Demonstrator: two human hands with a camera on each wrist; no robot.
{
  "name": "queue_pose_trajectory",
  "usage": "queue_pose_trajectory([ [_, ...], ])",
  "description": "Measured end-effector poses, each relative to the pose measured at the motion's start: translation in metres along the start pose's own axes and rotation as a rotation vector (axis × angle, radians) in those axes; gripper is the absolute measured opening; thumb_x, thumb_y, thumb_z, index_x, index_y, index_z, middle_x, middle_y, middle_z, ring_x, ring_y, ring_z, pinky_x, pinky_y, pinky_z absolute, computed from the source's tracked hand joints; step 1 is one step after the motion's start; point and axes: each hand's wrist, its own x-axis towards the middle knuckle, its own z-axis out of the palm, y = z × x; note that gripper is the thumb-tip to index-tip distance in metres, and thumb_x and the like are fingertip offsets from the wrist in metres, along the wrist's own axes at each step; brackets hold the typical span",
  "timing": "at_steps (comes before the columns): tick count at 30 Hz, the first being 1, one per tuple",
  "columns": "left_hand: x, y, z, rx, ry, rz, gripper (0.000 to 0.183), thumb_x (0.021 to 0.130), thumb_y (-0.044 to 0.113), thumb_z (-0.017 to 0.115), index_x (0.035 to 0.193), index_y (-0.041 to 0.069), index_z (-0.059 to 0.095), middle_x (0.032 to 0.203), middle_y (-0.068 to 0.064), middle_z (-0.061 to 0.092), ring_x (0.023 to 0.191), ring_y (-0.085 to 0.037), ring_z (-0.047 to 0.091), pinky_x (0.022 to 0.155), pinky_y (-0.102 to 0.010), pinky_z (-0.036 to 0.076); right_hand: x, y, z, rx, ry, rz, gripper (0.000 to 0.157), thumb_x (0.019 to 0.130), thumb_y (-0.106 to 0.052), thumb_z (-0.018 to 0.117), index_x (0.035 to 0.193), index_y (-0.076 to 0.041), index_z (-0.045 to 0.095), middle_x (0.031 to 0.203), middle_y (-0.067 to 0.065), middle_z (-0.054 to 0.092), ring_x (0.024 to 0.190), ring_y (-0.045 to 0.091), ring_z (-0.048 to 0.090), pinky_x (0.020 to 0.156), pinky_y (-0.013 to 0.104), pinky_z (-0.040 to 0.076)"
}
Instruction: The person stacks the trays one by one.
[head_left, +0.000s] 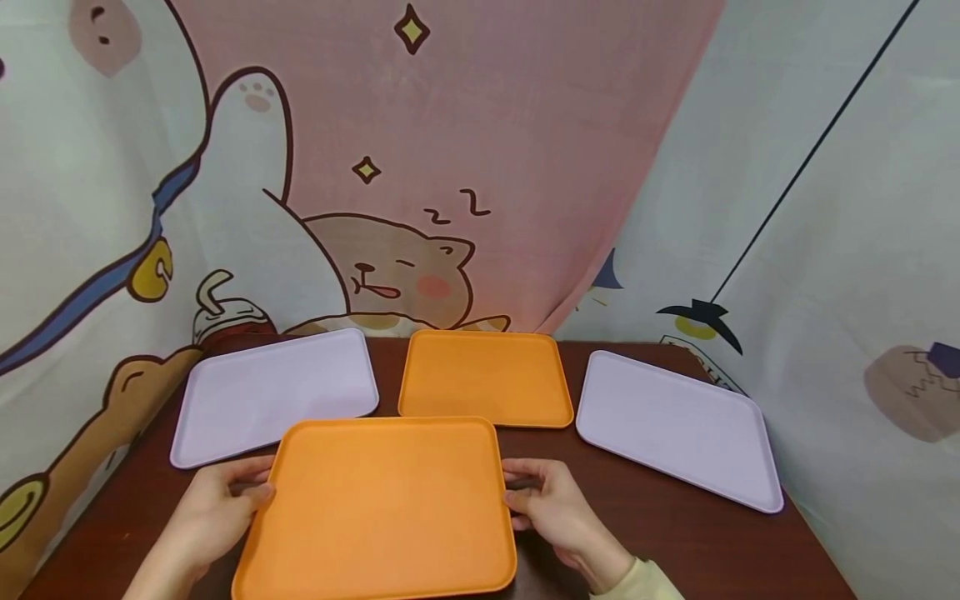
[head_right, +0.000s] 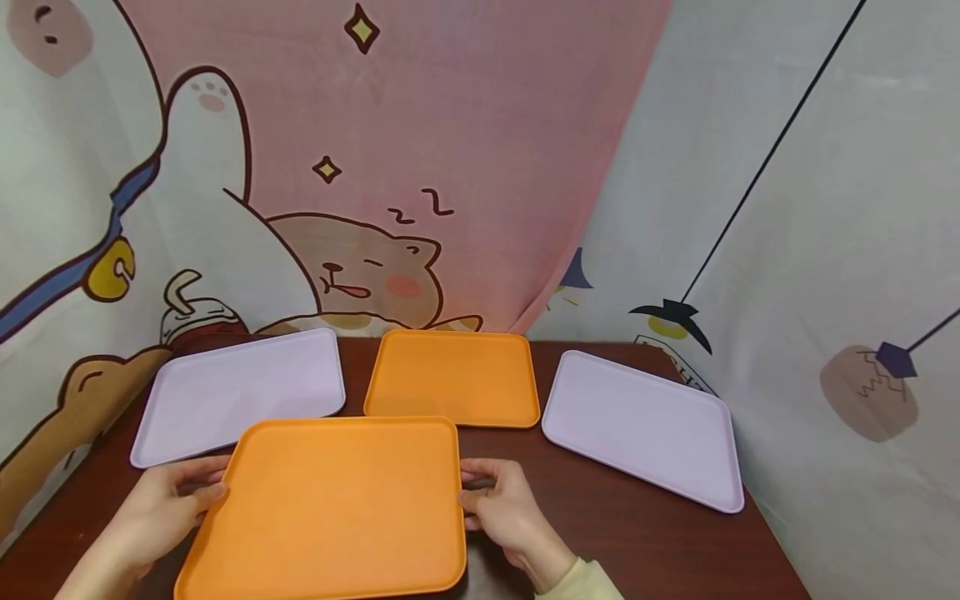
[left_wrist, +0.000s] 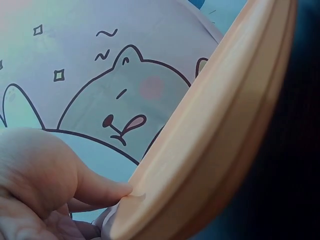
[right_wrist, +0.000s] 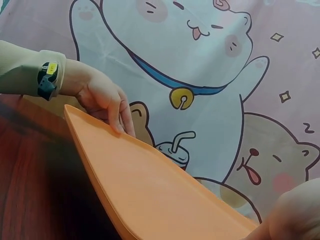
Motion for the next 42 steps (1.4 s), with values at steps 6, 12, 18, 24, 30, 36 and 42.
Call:
queue_pose_trajectory([
  [6,-0.004,0.006,0.001,-0.008,0.004,0.011,0.04,0.103,-0.004,0.057,0.14,-0.018,0.056,0.121,-0.024,0.069,0.102,-0.028,0.07,0.075,-0.032,0.062,-0.004,-0.003,-0.003,0.007,0.01,-0.002,0.046,0.096,0.009,0.065,0.14,0.017,0.055,0.125,0.022,0.062,0.096,0.024,0.071,0.066,0.033,0.062],
  [12,-0.008,0.013,0.003,-0.009,0.005,0.011,0.04,0.103,-0.003,0.058,0.14,-0.017,0.056,0.122,-0.024,0.069,0.101,-0.027,0.07,0.074,-0.032,0.062,-0.009,-0.007,-0.01,0.012,0.014,-0.004,0.047,0.096,0.008,0.065,0.141,0.017,0.054,0.127,0.023,0.062,0.095,0.024,0.071,0.064,0.029,0.061],
  [18,-0.01,0.02,0.007,-0.04,-0.006,0.001,0.04,0.104,-0.003,0.058,0.141,-0.017,0.055,0.121,-0.023,0.068,0.1,-0.026,0.07,0.075,-0.032,0.062,-0.012,-0.008,-0.016,0.01,0.021,-0.02,0.047,0.096,0.009,0.065,0.141,0.018,0.054,0.125,0.022,0.063,0.092,0.023,0.071,0.062,0.027,0.059],
  [24,-0.013,0.024,0.011,-0.072,-0.012,-0.009,0.04,0.104,-0.005,0.057,0.142,-0.017,0.054,0.12,-0.021,0.068,0.1,-0.025,0.07,0.074,-0.033,0.062,-0.016,-0.011,-0.02,0.0,0.027,-0.033,0.047,0.095,0.009,0.065,0.14,0.018,0.054,0.124,0.022,0.063,0.092,0.023,0.07,0.061,0.026,0.058],
  [30,-0.015,0.028,0.016,-0.106,-0.017,0.004,0.039,0.104,-0.006,0.057,0.142,-0.017,0.055,0.119,-0.021,0.068,0.1,-0.025,0.071,0.075,-0.033,0.063,-0.02,-0.013,-0.026,-0.014,0.042,-0.043,0.047,0.095,0.008,0.065,0.14,0.018,0.054,0.124,0.022,0.063,0.093,0.024,0.07,0.061,0.027,0.059],
  [36,-0.016,0.033,0.02,-0.121,-0.022,0.007,0.039,0.104,-0.006,0.057,0.141,-0.017,0.055,0.12,-0.021,0.067,0.102,-0.026,0.07,0.076,-0.034,0.063,-0.023,-0.015,-0.034,-0.007,0.026,-0.054,0.048,0.096,0.007,0.066,0.141,0.018,0.053,0.126,0.023,0.062,0.097,0.027,0.07,0.062,0.03,0.06],
  [42,-0.016,0.036,0.025,-0.127,-0.025,0.009,0.039,0.104,-0.006,0.057,0.141,-0.016,0.056,0.121,-0.02,0.067,0.103,-0.026,0.069,0.077,-0.035,0.063,-0.027,-0.014,-0.042,0.004,0.009,-0.051,0.049,0.097,0.006,0.065,0.143,0.018,0.051,0.127,0.023,0.062,0.097,0.027,0.071,0.062,0.029,0.06],
])
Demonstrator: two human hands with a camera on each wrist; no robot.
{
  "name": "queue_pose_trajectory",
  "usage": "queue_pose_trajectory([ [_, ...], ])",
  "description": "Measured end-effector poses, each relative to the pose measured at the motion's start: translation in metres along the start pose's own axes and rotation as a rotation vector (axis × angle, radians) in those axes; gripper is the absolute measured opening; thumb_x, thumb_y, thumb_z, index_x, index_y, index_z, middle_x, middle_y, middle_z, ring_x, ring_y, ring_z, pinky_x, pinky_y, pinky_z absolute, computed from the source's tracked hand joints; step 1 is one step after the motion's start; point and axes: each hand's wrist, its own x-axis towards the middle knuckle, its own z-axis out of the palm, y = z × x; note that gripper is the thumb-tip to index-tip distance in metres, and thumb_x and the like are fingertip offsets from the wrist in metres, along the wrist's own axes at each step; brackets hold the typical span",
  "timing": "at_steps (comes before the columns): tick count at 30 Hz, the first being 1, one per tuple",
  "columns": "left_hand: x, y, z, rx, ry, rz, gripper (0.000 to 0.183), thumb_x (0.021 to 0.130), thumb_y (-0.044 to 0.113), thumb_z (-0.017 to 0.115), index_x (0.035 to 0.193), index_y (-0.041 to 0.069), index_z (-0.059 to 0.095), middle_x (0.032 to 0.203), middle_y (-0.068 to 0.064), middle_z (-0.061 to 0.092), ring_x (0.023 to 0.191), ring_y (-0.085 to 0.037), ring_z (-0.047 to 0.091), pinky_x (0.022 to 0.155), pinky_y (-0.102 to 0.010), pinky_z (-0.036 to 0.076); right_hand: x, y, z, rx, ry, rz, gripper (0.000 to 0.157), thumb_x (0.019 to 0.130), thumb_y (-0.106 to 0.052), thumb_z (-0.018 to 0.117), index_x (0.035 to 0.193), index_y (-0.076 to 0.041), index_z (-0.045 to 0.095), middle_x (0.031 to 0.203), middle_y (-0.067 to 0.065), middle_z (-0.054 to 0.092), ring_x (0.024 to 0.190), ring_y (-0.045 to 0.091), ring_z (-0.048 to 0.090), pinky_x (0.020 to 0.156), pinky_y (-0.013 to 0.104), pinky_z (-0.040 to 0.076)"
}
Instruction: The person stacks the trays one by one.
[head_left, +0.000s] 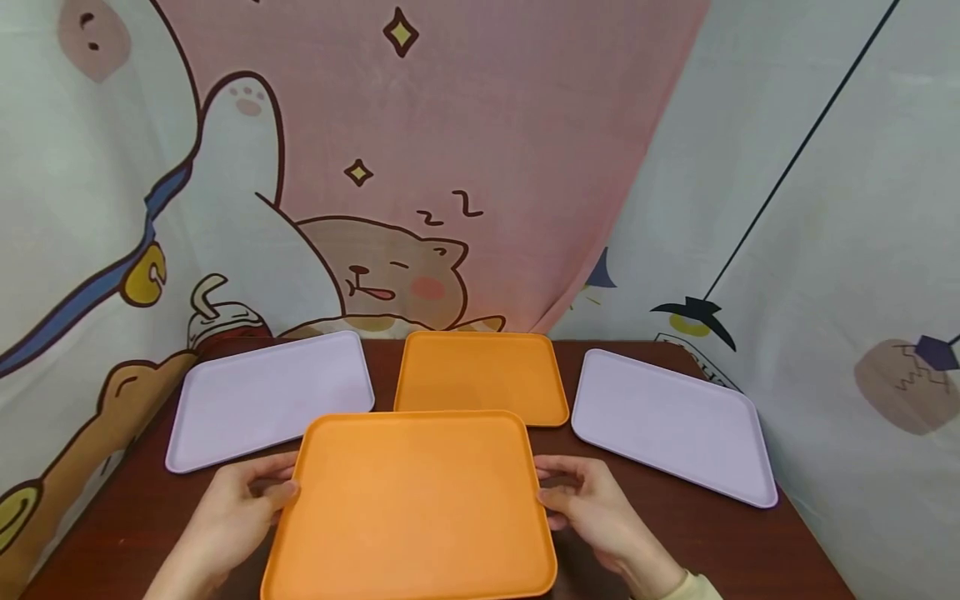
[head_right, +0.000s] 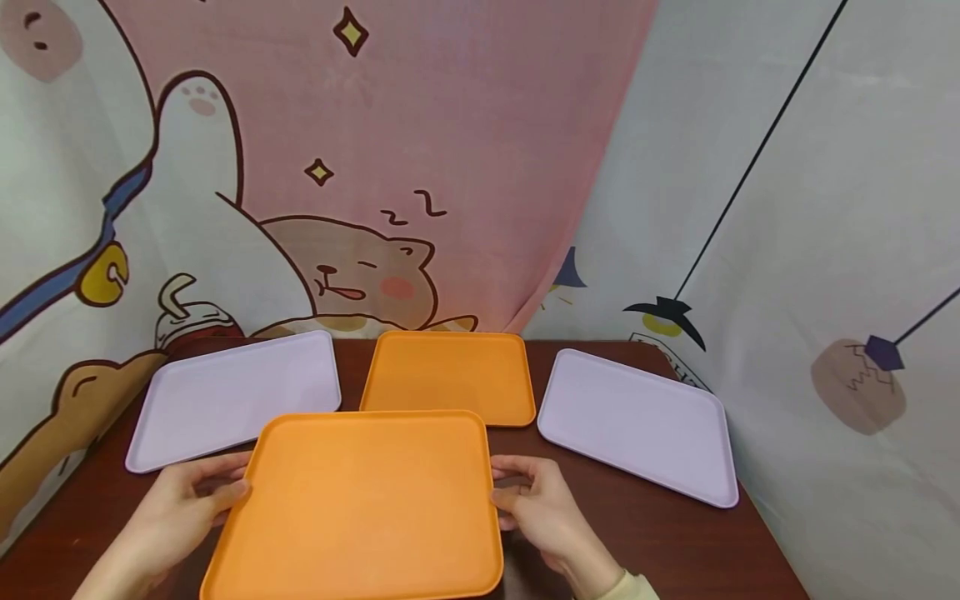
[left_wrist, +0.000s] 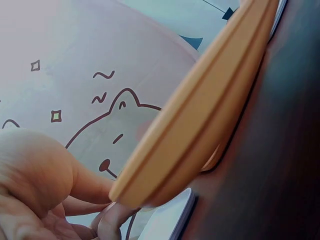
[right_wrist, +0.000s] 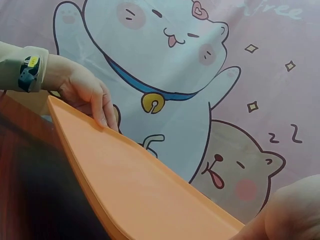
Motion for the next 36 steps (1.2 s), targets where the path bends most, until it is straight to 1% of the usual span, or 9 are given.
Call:
queue_pose_trajectory([
  [7,-0.001,0.005,0.005,-0.001,-0.009,-0.005,0.039,0.105,-0.005,0.058,0.142,-0.015,0.056,0.124,-0.021,0.066,0.106,-0.025,0.068,0.079,-0.035,0.063,-0.004,0.0,-0.006,-0.011,0.022,0.002,0.049,0.097,0.007,0.065,0.143,0.018,0.052,0.127,0.022,0.063,0.096,0.026,0.071,0.061,0.029,0.06],
  [11,-0.002,0.007,0.008,-0.005,-0.003,0.003,0.038,0.104,-0.005,0.058,0.141,-0.015,0.056,0.123,-0.021,0.067,0.105,-0.024,0.068,0.078,-0.034,0.063,-0.005,-0.001,-0.008,-0.012,0.037,0.003,0.05,0.096,0.007,0.066,0.143,0.018,0.052,0.127,0.022,0.063,0.096,0.025,0.071,0.061,0.029,0.06],
  [19,-0.002,0.008,0.016,-0.021,-0.002,0.011,0.038,0.103,-0.006,0.059,0.14,-0.014,0.058,0.121,-0.02,0.067,0.102,-0.025,0.068,0.076,-0.034,0.063,-0.009,-0.001,-0.016,-0.016,0.039,0.008,0.049,0.096,0.007,0.066,0.142,0.017,0.053,0.126,0.022,0.064,0.097,0.026,0.072,0.063,0.029,0.061],
  [25,-0.002,0.008,0.024,-0.028,0.0,0.016,0.038,0.102,-0.007,0.061,0.139,-0.014,0.059,0.119,-0.02,0.067,0.1,-0.025,0.069,0.075,-0.035,0.063,-0.013,0.002,-0.022,-0.016,0.032,0.004,0.05,0.097,0.006,0.066,0.143,0.018,0.052,0.125,0.021,0.065,0.092,0.023,0.072,0.062,0.029,0.06],
  [29,-0.002,0.009,0.027,-0.027,-0.003,0.02,0.038,0.102,-0.006,0.061,0.139,-0.014,0.06,0.12,-0.02,0.067,0.103,-0.026,0.069,0.076,-0.035,0.063,-0.014,0.004,-0.026,-0.023,0.04,0.006,0.05,0.097,0.005,0.066,0.143,0.018,0.051,0.124,0.02,0.065,0.09,0.021,0.071,0.062,0.029,0.06],
  [36,0.0,0.009,0.034,-0.036,-0.008,0.038,0.038,0.101,-0.006,0.061,0.139,-0.013,0.06,0.121,-0.02,0.066,0.103,-0.026,0.069,0.077,-0.036,0.063,-0.017,0.004,-0.032,-0.025,0.057,0.01,0.05,0.098,0.005,0.065,0.144,0.018,0.051,0.127,0.022,0.065,0.096,0.024,0.072,0.066,0.033,0.062],
])
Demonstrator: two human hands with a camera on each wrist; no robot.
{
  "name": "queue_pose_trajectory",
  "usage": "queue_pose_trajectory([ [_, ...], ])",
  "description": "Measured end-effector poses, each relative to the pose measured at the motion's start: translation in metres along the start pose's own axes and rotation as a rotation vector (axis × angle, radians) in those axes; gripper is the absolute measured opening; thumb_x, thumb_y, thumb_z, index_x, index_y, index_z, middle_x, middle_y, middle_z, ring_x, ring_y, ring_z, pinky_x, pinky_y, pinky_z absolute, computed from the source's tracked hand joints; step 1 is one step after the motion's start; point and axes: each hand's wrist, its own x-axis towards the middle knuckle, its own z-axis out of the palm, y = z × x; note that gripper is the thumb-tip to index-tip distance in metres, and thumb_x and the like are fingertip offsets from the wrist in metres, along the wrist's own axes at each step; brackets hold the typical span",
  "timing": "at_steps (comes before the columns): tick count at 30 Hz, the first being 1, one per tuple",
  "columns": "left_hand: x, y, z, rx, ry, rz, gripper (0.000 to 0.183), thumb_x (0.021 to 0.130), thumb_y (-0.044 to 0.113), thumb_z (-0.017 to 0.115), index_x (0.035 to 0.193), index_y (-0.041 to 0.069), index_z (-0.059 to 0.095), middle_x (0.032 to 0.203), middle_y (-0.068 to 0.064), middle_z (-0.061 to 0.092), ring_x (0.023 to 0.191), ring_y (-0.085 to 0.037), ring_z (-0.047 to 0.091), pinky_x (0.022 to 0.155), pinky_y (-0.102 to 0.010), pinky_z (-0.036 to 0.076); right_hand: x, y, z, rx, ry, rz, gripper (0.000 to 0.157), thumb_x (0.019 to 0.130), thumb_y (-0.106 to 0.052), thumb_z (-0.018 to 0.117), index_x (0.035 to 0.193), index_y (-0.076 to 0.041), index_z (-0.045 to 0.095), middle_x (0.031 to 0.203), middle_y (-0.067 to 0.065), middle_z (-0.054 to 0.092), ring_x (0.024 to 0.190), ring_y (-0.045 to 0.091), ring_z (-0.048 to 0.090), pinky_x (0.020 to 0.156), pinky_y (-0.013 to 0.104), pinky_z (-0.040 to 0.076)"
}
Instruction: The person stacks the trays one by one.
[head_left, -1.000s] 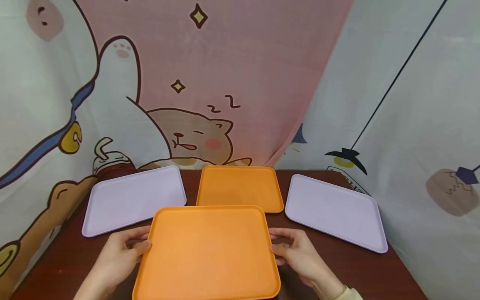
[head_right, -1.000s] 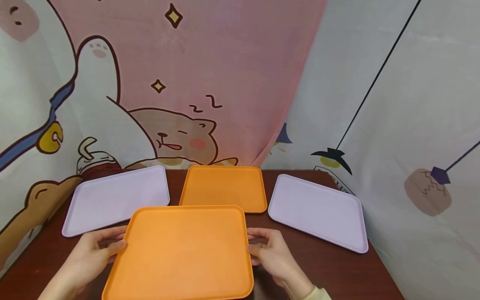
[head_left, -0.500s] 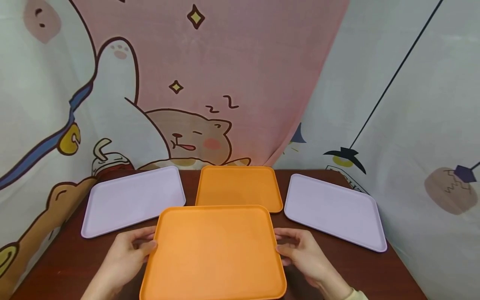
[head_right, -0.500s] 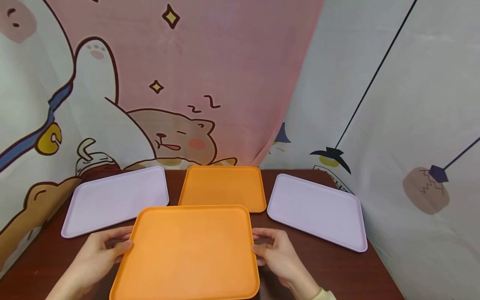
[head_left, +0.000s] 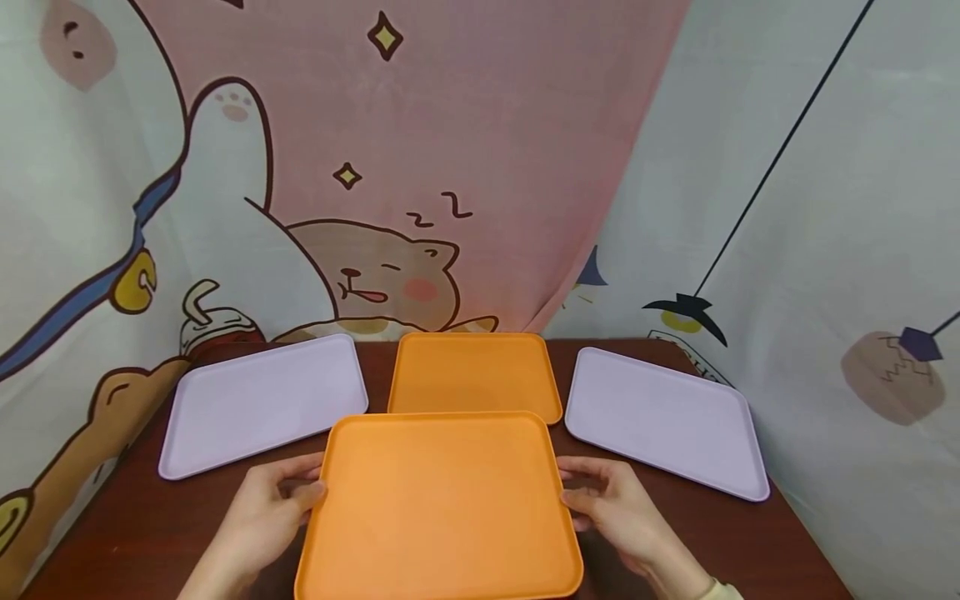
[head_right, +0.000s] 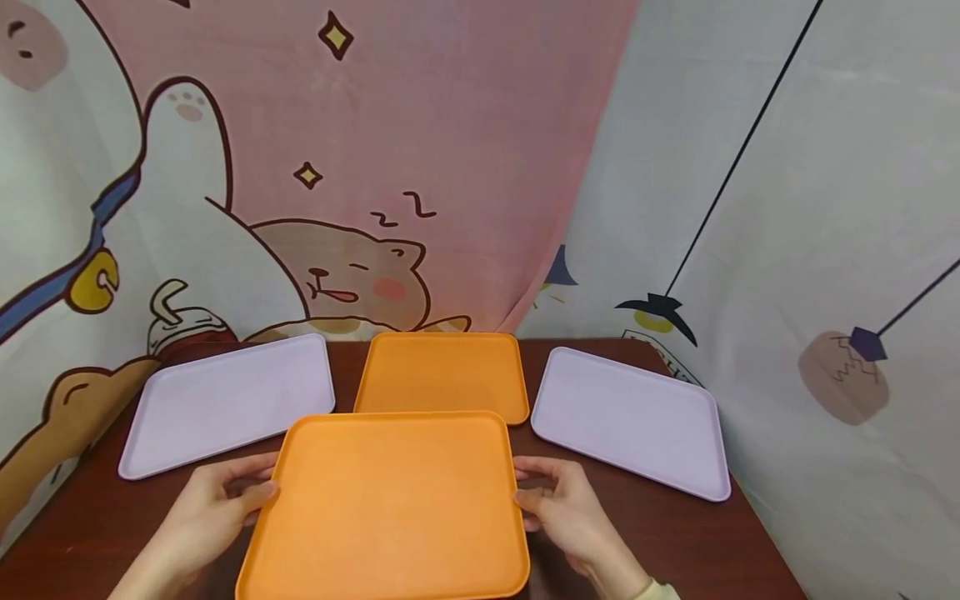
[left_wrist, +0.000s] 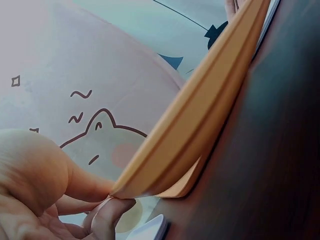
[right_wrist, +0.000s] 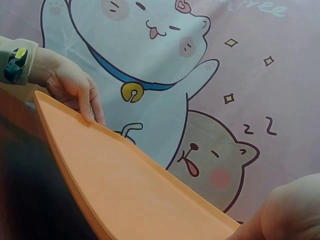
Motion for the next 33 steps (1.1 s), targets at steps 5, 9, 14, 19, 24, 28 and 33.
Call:
queue_pose_trajectory([
  [5,0.001,-0.001,0.006,-0.012,-0.002,0.013,0.038,0.101,-0.007,0.062,0.138,-0.014,0.06,0.119,-0.021,0.066,0.101,-0.026,0.069,0.075,-0.036,0.063,-0.001,0.0,-0.003,-0.011,0.011,0.008,0.049,0.098,0.006,0.064,0.144,0.017,0.051,0.127,0.022,0.065,0.097,0.026,0.072,0.067,0.034,0.063],
  [9,0.002,-0.002,0.011,-0.018,0.003,0.026,0.038,0.1,-0.008,0.062,0.137,-0.014,0.06,0.117,-0.021,0.067,0.099,-0.025,0.069,0.074,-0.035,0.063,-0.002,0.0,-0.006,-0.021,0.028,0.017,0.05,0.097,0.006,0.065,0.144,0.017,0.051,0.126,0.022,0.065,0.096,0.025,0.072,0.066,0.033,0.063],
  [14,0.002,-0.003,0.016,-0.039,0.002,0.039,0.038,0.1,-0.009,0.061,0.137,-0.015,0.06,0.117,-0.021,0.066,0.098,-0.025,0.069,0.074,-0.035,0.063,-0.004,0.001,-0.008,-0.029,0.044,0.016,0.05,0.097,0.005,0.065,0.144,0.017,0.052,0.128,0.023,0.064,0.097,0.026,0.072,0.067,0.035,0.063],
  [19,0.004,-0.004,0.02,-0.048,-0.005,0.031,0.038,0.1,-0.009,0.061,0.138,-0.015,0.06,0.118,-0.021,0.066,0.099,-0.026,0.069,0.074,-0.035,0.063,-0.005,0.002,-0.012,-0.034,0.055,0.022,0.049,0.097,0.005,0.065,0.143,0.017,0.052,0.127,0.023,0.064,0.097,0.027,0.073,0.067,0.035,0.063],
  [24,0.006,-0.004,0.023,-0.05,-0.008,0.034,0.038,0.1,-0.009,0.062,0.137,-0.015,0.06,0.118,-0.021,0.066,0.099,-0.027,0.069,0.074,-0.036,0.064,-0.006,0.004,-0.014,-0.039,0.057,0.016,0.05,0.097,0.005,0.065,0.143,0.018,0.052,0.127,0.024,0.063,0.096,0.026,0.073,0.066,0.034,0.063],
  [28,0.006,-0.005,0.026,-0.052,-0.007,0.038,0.038,0.099,-0.009,0.062,0.137,-0.016,0.06,0.118,-0.021,0.066,0.098,-0.026,0.069,0.073,-0.036,0.064,-0.007,0.006,-0.016,-0.039,0.057,0.011,0.05,0.096,0.005,0.066,0.143,0.018,0.051,0.128,0.025,0.063,0.096,0.026,0.073,0.066,0.035,0.063],
  [33,0.006,-0.005,0.029,-0.044,-0.004,0.029,0.037,0.099,-0.009,0.063,0.136,-0.015,0.062,0.116,-0.02,0.065,0.096,-0.025,0.068,0.073,-0.036,0.064,-0.006,0.009,-0.018,-0.046,0.066,0.015,0.05,0.096,0.005,0.066,0.142,0.018,0.052,0.127,0.024,0.063,0.094,0.026,0.073,0.065,0.035,0.063],
])
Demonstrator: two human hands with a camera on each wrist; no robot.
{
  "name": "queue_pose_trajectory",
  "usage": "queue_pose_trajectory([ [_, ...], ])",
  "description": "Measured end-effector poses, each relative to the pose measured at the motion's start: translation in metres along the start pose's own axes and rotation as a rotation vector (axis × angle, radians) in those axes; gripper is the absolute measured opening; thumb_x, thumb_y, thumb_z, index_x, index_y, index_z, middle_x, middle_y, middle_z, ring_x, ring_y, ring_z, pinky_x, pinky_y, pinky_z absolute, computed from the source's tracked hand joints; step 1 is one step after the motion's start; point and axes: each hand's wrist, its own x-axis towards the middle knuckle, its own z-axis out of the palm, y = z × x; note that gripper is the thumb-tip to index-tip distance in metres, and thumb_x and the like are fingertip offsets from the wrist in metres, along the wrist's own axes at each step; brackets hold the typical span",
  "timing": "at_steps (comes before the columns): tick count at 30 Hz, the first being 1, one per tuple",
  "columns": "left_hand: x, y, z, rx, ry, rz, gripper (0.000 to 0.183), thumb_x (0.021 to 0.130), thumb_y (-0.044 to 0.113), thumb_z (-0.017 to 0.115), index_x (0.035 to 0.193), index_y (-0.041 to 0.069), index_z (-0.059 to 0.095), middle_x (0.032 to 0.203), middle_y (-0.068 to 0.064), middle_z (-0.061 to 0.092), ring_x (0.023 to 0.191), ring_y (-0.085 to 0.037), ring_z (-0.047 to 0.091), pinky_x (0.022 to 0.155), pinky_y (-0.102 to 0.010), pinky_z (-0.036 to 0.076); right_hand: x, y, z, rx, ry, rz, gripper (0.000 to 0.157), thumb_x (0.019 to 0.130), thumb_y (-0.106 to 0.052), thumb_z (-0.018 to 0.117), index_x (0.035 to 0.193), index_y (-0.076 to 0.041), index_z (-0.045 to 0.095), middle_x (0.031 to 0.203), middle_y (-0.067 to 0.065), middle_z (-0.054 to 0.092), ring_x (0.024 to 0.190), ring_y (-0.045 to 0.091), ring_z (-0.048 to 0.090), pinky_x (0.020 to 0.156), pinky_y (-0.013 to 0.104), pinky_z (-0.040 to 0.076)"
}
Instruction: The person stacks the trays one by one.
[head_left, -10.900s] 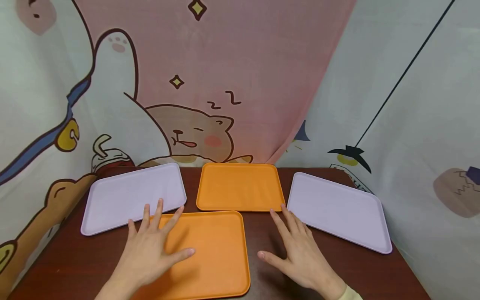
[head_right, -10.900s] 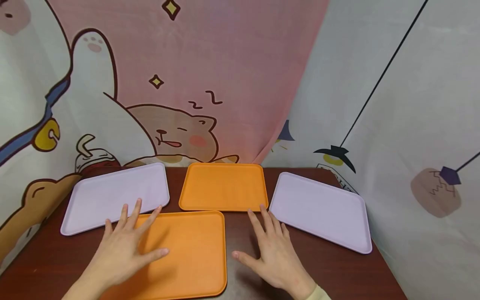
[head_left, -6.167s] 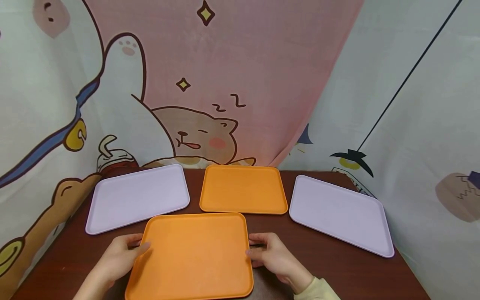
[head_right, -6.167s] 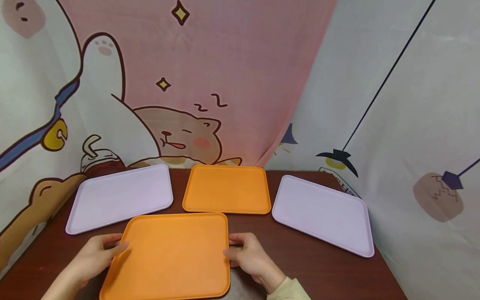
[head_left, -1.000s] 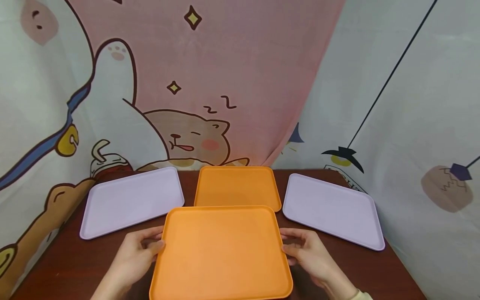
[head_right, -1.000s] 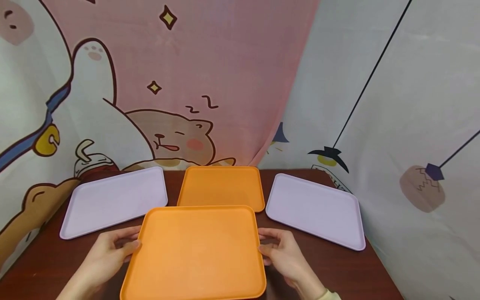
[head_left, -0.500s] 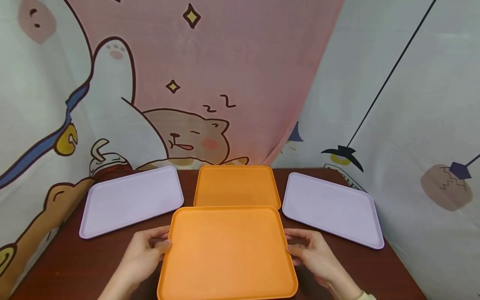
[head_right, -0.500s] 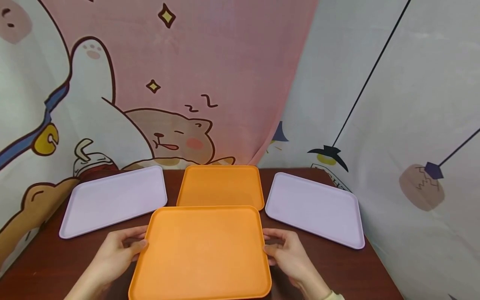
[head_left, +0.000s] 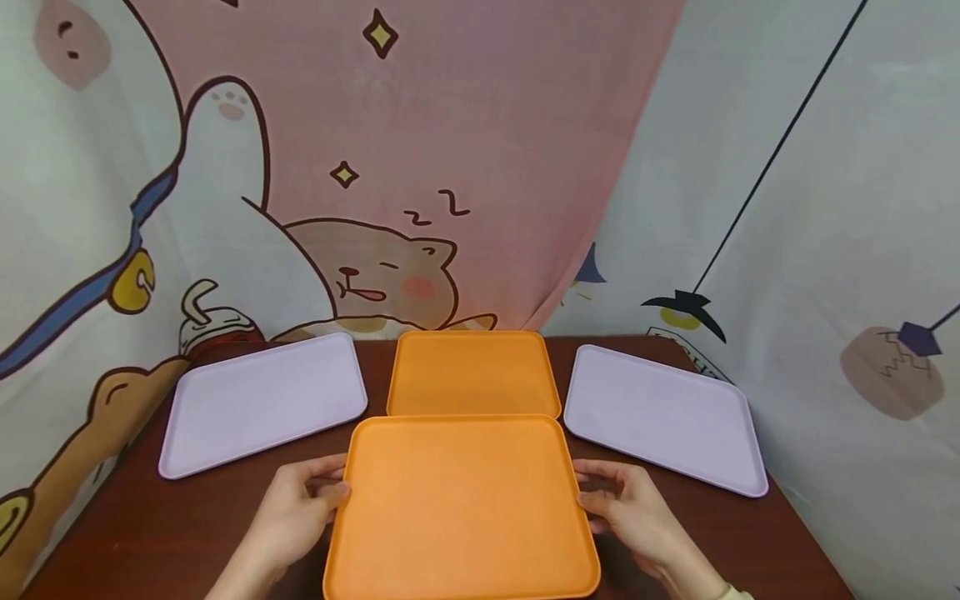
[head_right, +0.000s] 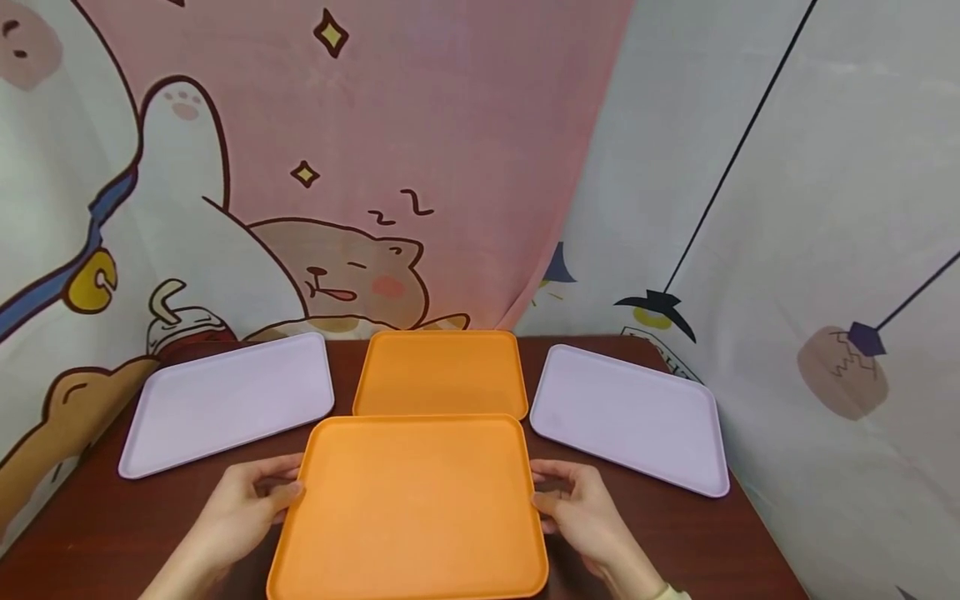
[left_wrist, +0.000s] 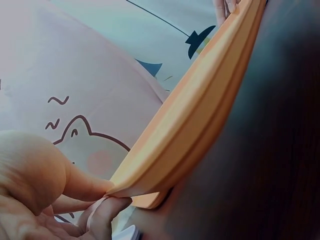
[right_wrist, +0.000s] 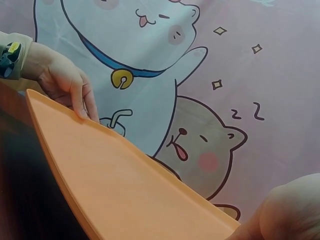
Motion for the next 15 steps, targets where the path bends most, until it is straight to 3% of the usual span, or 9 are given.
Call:
queue_pose_trajectory([
  [15,0.0017,-0.0027,0.01,0.022,-0.016,-0.003,0.036,0.099,-0.008,0.064,0.135,-0.014,0.063,0.114,-0.016,0.069,0.098,-0.025,0.069,0.073,-0.037,0.064,-0.0017,0.008,-0.0073,-0.003,0.005,0.01,0.048,0.097,0.007,0.064,0.142,0.02,0.051,0.127,0.024,0.063,0.092,0.025,0.072,0.064,0.036,0.063],
])
